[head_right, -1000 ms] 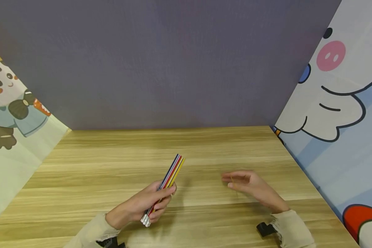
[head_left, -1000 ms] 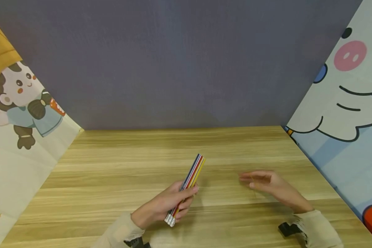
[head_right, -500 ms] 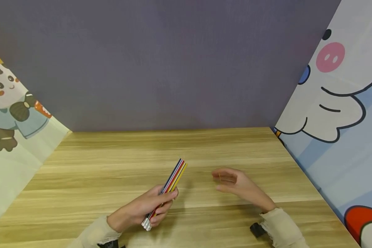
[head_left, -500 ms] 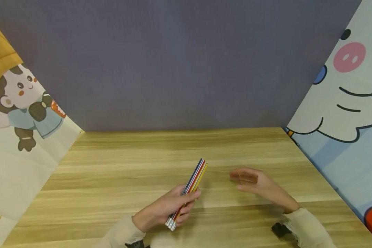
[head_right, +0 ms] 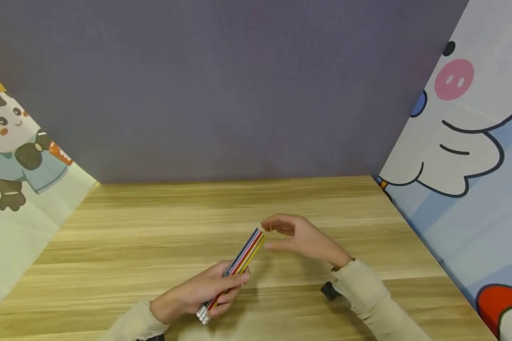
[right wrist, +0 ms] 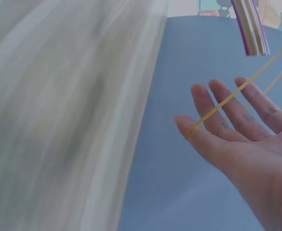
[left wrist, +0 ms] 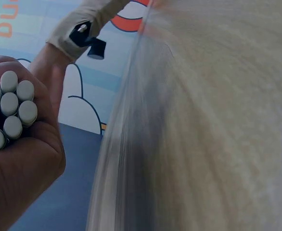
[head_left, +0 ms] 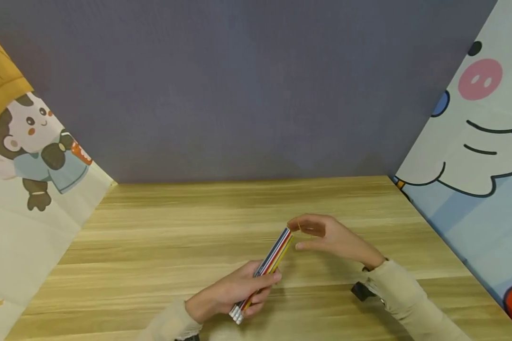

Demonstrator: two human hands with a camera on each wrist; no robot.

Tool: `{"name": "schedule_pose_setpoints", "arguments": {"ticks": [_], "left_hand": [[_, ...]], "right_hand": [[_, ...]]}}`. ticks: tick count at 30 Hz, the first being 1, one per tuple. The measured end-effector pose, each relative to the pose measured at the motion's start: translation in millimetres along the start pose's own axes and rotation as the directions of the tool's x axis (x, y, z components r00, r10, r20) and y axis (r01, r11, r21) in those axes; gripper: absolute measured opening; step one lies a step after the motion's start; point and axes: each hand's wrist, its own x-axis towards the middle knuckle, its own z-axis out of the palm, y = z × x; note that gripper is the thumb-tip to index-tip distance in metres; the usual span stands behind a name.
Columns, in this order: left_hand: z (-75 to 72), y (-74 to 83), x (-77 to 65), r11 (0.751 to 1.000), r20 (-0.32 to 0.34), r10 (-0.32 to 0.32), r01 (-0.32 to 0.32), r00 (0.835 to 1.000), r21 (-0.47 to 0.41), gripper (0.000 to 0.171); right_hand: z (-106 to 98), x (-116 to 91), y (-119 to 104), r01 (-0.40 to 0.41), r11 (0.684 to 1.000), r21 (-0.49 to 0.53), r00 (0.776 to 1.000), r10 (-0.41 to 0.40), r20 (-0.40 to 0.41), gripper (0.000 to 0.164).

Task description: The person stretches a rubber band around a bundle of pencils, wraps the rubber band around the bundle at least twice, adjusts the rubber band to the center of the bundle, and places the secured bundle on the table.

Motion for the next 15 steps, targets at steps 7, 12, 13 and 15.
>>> {"name": "schedule_pose_setpoints", "arguments": {"ticks": [7, 12, 13, 15], "left_hand": [[4.1, 1.1, 3.4, 1.000, 0.023, 0.006, -0.007, 1.000, 0.030, 0.020], [11.5, 4.0, 5.4, 0.997, 0.022, -0.009, 0.007, 1.000, 0.082, 0.025], [12.8, 5.0, 5.3, 0.996, 0.021, -0.007, 0.005, 1.000, 0.091, 0.026], [14.7, 6.4, 5.2, 0.995, 0.019, -0.003, 0.001, 1.000, 0.099, 0.026]], "right_hand": [[6, 15, -17, 0.001, 1.000, -0.018, 0.999, 0.000, 0.050, 0.046], [6, 17, -21, 0.016, 1.000, -0.016, 0.994, -0.014, 0.109, 0.038], [6, 16, -22, 0.017, 1.000, -0.010, 0.993, -0.016, 0.121, 0.036], [6, 14, -21, 0.028, 1.000, 0.006, 0.989, -0.029, 0.143, 0.031]]}}
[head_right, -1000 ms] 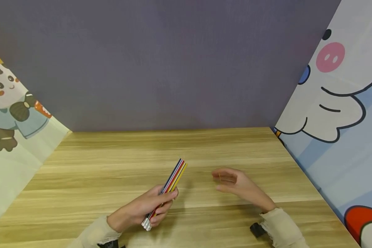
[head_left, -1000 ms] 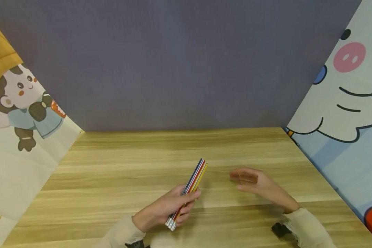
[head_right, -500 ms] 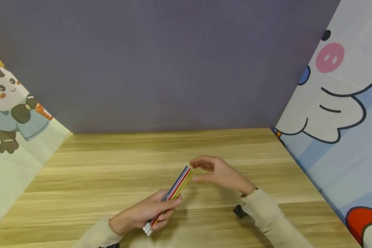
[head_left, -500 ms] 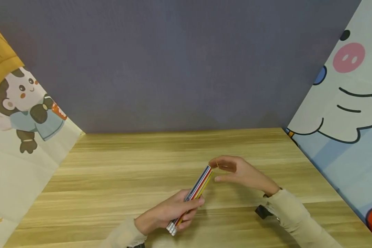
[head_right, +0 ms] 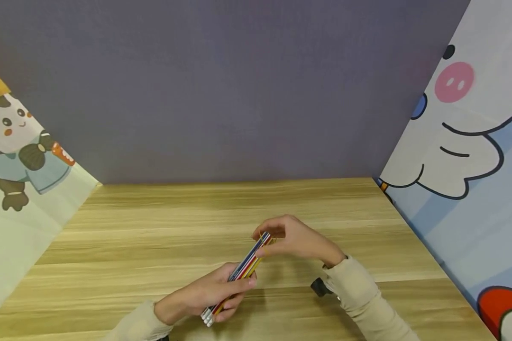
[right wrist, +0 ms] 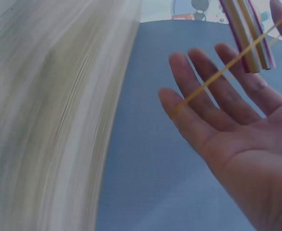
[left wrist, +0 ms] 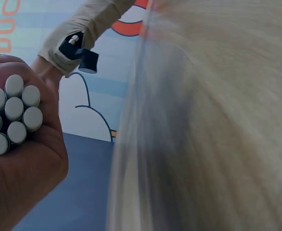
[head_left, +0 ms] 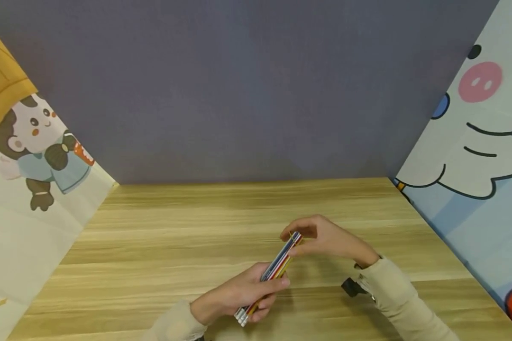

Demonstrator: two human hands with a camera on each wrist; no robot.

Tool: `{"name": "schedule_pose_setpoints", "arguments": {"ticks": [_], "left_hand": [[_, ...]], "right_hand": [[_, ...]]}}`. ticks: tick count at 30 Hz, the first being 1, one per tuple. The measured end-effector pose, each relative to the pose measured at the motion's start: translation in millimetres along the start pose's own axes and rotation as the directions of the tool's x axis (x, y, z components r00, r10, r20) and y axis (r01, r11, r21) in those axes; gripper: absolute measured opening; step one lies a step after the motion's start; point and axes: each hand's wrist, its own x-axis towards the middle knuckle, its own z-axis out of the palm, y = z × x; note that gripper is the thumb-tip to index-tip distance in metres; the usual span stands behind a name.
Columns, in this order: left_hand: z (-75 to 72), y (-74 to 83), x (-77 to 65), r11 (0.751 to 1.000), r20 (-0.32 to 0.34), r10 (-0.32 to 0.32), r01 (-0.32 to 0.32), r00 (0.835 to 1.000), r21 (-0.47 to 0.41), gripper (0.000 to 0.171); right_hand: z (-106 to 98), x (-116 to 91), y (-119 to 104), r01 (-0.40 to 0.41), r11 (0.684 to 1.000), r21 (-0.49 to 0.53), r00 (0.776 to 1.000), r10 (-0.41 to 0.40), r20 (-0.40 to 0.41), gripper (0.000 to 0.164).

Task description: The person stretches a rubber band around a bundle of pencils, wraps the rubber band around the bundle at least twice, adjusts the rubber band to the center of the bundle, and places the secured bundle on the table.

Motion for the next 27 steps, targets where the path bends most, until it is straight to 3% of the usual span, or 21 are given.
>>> {"name": "schedule_pose_setpoints", "arguments": {"ticks": [6, 14, 18, 23, 27], "left_hand": [[1.5, 0.6, 0.1, 0.999, -0.023, -0.010, 0.011, 1.000, 0.044, 0.032], [1.7, -1.4, -0.4, 0.998, 0.005, 0.010, -0.011, 1.000, 0.066, 0.033], [-0.4, 5.8, -2.5, 0.997, -0.018, 0.014, -0.013, 1.000, 0.074, 0.031], [-2.5, 11.5, -5.1, 0.997, -0.049, 0.006, -0.002, 0.999, 0.074, 0.029], [-4.1, 9.6, -4.8, 0.993, -0.051, 0.030, -0.024, 0.998, 0.112, 0.027]], "right_hand": [[2, -6, 5, 0.015, 0.998, 0.066, 0.998, -0.019, 0.061, 0.025], [12, -7, 1, -0.088, 0.996, 0.010, 0.991, 0.087, 0.097, 0.022], [12, -5, 4, -0.086, 0.994, 0.065, 0.991, 0.079, 0.109, 0.019], [11, -3, 11, -0.105, 0.979, 0.172, 0.974, 0.067, 0.215, 0.020], [11, -1, 15, -0.052, 0.987, 0.153, 0.968, 0.013, 0.249, 0.014]]}}
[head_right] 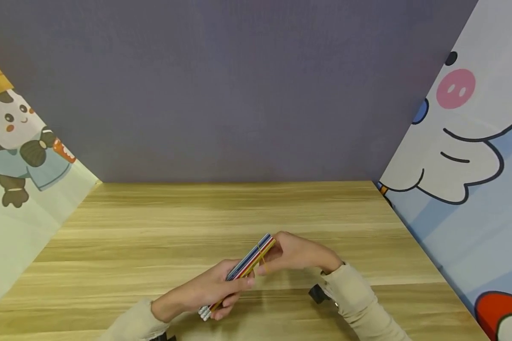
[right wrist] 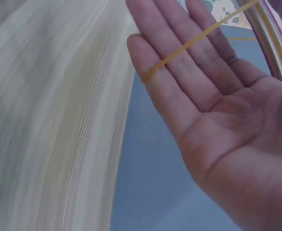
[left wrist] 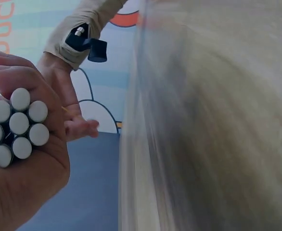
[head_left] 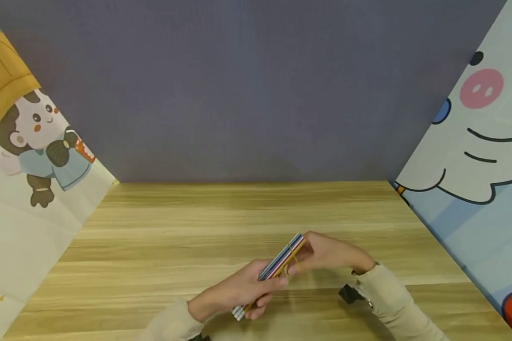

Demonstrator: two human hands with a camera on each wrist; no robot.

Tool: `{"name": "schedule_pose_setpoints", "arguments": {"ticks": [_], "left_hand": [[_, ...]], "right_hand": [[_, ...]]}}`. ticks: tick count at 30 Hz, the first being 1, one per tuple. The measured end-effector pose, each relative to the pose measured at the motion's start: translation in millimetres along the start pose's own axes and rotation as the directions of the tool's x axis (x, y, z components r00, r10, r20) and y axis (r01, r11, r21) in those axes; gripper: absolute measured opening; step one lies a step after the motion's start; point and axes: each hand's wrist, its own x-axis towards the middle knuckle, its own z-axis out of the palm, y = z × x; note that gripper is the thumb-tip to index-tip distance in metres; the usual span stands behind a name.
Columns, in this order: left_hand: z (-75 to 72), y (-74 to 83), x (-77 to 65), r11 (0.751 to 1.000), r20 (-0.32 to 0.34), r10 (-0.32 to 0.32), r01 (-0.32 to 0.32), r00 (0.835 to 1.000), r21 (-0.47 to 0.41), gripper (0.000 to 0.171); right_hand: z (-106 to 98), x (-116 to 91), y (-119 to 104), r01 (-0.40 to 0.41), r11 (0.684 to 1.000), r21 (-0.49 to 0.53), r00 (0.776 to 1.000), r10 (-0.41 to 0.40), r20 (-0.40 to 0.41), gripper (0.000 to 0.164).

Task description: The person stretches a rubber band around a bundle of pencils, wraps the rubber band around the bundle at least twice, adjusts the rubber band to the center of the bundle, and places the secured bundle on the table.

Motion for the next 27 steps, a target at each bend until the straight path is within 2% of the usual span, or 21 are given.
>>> {"name": "schedule_pose_setpoints", "arguments": {"ticks": [2, 4, 7, 10, 13, 15, 17, 21, 22, 23, 24, 25, 27], "left_hand": [[-2.5, 0.0, 0.2, 1.000, -0.037, 0.006, -0.005, 0.999, 0.022, 0.028], [-6.5, -0.5, 0.4, 0.999, -0.092, 0.010, -0.006, 0.996, 0.046, 0.031], [-14.0, -3.1, 0.4, 0.998, -0.189, 0.008, 0.004, 0.982, 0.061, 0.036], [-21.1, -6.9, 1.3, 0.999, -0.284, 0.008, 0.006, 0.959, 0.050, 0.039], [-25.4, -8.1, 2.9, 1.000, -0.352, 0.005, 0.005, 0.936, 0.026, 0.043], [-25.8, -7.3, 3.3, 1.000, -0.373, 0.010, -0.005, 0.928, 0.015, 0.044], [-24.1, -5.0, 3.5, 1.000, -0.382, 0.029, -0.023, 0.924, 0.021, 0.042], [-17.7, 0.0, 3.1, 0.989, -0.370, 0.132, -0.095, 0.920, 0.117, 0.034], [-16.0, 1.3, 3.0, 0.983, -0.366, 0.157, -0.111, 0.917, 0.143, 0.032], [-14.6, 2.4, 2.7, 0.977, -0.360, 0.182, -0.126, 0.915, 0.172, 0.031], [-13.6, 3.5, 2.5, 0.971, -0.358, 0.199, -0.135, 0.912, 0.197, 0.031], [-12.8, 4.4, 2.1, 0.966, -0.359, 0.211, -0.137, 0.909, 0.221, 0.030], [-12.4, 5.7, 0.9, 0.953, -0.367, 0.231, -0.135, 0.901, 0.271, 0.029]], "right_hand": [[-2, -1, -1, -0.010, 1.000, -0.029, 0.999, 0.009, -0.047, 0.016], [-3, -1, -2, -0.043, 0.997, -0.063, 0.990, 0.034, -0.137, 0.028], [-3, 0, -6, -0.093, 0.994, -0.062, 0.952, 0.071, -0.299, 0.032], [0, 0, -11, -0.031, 0.999, -0.014, 0.922, 0.023, -0.387, 0.023], [6, 1, -19, 0.051, 0.999, -0.013, 0.914, -0.052, -0.402, 0.017], [9, 1, -24, 0.061, 0.997, -0.046, 0.902, -0.075, -0.426, 0.012], [12, 2, -25, 0.038, 0.992, -0.119, 0.860, -0.093, -0.502, 0.009], [17, 6, -19, -0.068, 0.962, -0.264, 0.716, -0.137, -0.684, 0.010], [18, 7, -17, -0.099, 0.953, -0.287, 0.690, -0.142, -0.710, 0.010], [18, 8, -15, -0.122, 0.951, -0.284, 0.682, -0.128, -0.721, 0.011], [17, 9, -13, -0.131, 0.956, -0.263, 0.696, -0.100, -0.711, 0.011], [16, 9, -11, -0.137, 0.962, -0.235, 0.723, -0.065, -0.688, 0.011], [13, 8, -7, -0.135, 0.979, -0.151, 0.799, 0.017, -0.601, 0.010]]}}
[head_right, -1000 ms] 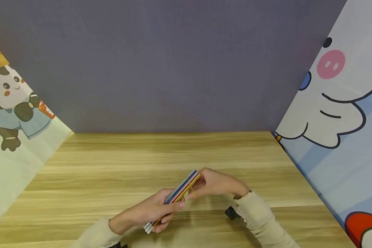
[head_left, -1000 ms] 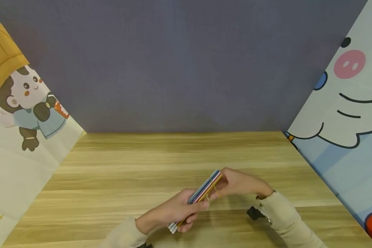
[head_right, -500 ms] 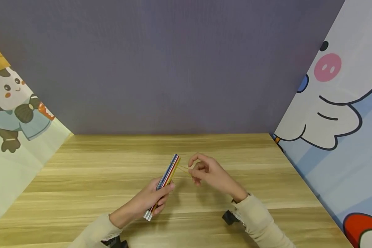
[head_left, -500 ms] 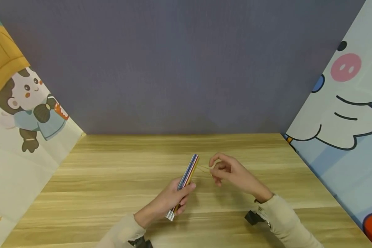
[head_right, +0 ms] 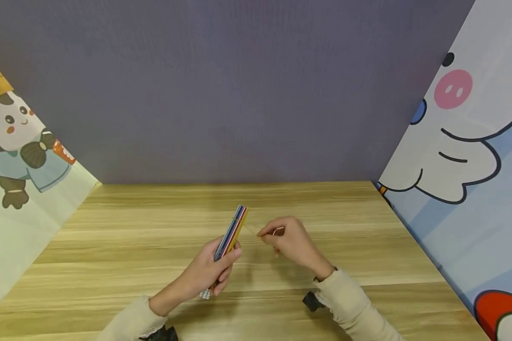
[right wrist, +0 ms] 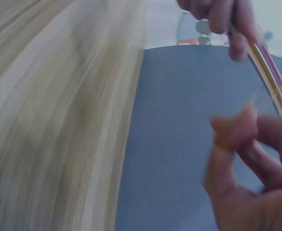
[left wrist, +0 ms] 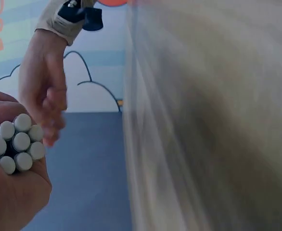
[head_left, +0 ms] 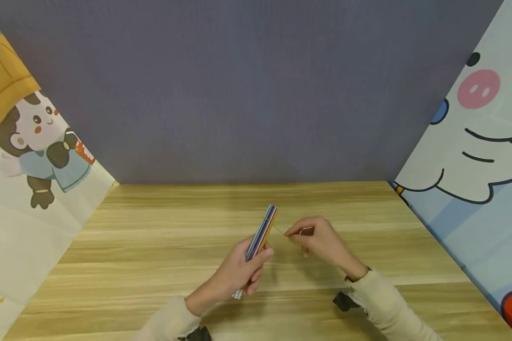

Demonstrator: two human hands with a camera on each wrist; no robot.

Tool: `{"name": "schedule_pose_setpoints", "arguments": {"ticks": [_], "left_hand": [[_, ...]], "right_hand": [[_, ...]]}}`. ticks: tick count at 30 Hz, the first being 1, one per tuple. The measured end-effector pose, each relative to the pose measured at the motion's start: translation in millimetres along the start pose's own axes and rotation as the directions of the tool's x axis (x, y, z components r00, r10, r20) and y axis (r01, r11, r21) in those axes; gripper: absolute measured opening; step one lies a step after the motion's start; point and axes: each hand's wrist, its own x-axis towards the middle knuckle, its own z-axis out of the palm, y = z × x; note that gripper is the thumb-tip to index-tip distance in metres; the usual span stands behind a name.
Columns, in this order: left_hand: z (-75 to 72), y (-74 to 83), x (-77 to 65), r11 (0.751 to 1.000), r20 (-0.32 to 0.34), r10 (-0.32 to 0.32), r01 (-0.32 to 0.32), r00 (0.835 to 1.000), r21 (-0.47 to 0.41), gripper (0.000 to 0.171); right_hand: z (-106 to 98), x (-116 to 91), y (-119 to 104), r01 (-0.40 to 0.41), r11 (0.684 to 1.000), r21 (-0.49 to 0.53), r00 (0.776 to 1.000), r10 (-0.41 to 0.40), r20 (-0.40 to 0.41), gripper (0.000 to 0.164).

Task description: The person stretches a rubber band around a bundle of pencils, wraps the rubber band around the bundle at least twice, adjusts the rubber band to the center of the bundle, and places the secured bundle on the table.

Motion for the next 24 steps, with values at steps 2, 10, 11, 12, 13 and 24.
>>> {"name": "schedule_pose_setpoints", "arguments": {"ticks": [2, 10, 11, 12, 13, 24], "left_hand": [[-1.0, 0.6, 0.1, 0.997, -0.006, 0.030, -0.030, 1.000, 0.071, 0.026], [-2.3, -1.4, 1.2, 0.949, 0.128, 0.131, -0.162, 0.983, 0.272, 0.017], [-2.6, -1.8, 0.9, 0.942, 0.139, 0.127, -0.163, 0.982, 0.293, 0.017], [-2.9, -2.1, 0.6, 0.935, 0.148, 0.121, -0.163, 0.982, 0.316, 0.017], [-3.3, -2.6, 0.0, 0.927, 0.156, 0.109, -0.157, 0.982, 0.340, 0.016], [-12.8, -9.3, -2.2, 0.808, 0.209, 0.047, -0.161, 0.977, 0.567, 0.017]], "right_hand": [[-5, 2, 6, -0.049, 0.995, 0.092, 0.986, 0.034, 0.163, 0.010], [-14, 3, 26, -0.082, 0.960, 0.267, 0.837, -0.080, 0.542, 0.015], [-13, 3, 26, -0.077, 0.965, 0.252, 0.830, -0.078, 0.552, 0.015], [-12, 3, 27, -0.067, 0.969, 0.236, 0.825, -0.079, 0.559, 0.015], [-12, 3, 28, -0.063, 0.974, 0.218, 0.821, -0.073, 0.566, 0.016], [-10, 4, 22, -0.009, 0.998, 0.056, 0.874, -0.019, 0.486, 0.035]]}}
